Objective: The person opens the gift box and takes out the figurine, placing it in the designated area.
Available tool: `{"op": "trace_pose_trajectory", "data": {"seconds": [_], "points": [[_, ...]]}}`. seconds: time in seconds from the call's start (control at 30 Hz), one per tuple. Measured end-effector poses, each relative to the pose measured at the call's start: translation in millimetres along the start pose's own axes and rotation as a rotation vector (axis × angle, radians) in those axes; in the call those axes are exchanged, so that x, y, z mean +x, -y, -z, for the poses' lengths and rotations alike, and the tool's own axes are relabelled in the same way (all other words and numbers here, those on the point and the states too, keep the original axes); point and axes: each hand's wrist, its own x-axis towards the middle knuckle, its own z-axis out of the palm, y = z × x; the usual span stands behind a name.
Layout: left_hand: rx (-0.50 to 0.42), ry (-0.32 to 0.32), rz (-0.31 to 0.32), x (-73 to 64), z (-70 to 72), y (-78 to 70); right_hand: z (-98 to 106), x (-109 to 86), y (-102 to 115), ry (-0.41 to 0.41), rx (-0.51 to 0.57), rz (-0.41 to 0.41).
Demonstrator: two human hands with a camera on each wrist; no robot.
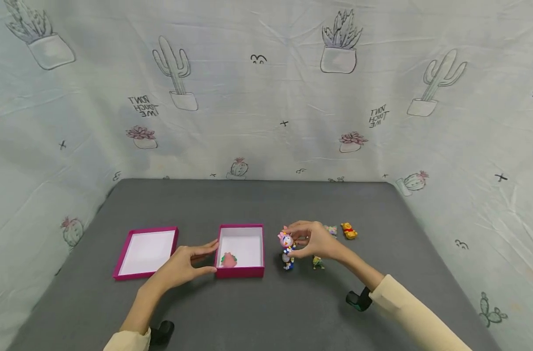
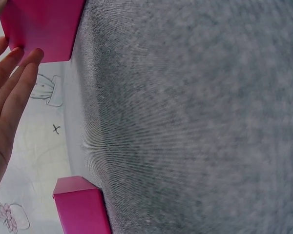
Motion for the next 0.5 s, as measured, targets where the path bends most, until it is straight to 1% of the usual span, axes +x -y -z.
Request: {"op": "trace_pose_trajectory", "data": {"seconds": [0.13,0.27,0.43,0.5], "points": [[-0.01,0.01,0.006,-2.1,-1.7,-0.4,9.9,-20.6,-4.4,-0.024,-0.008,-0.04],[-0.009,0.013,0.001,-3.3,-2.4,-1.5,22.7,-40.7,-11.0,-0.069,-0.001,-0.083],[0.0,-0.007,0.003,-0.4,-1.5,-1.9,38.1,-62.0,-20.8,-0.114,-0.021,-0.128],[0.007,-0.007,0.001,1.7,-1.5,-1.5,43.1,-69.7,-26.1,-0.127,-0.048,-0.125]]}}
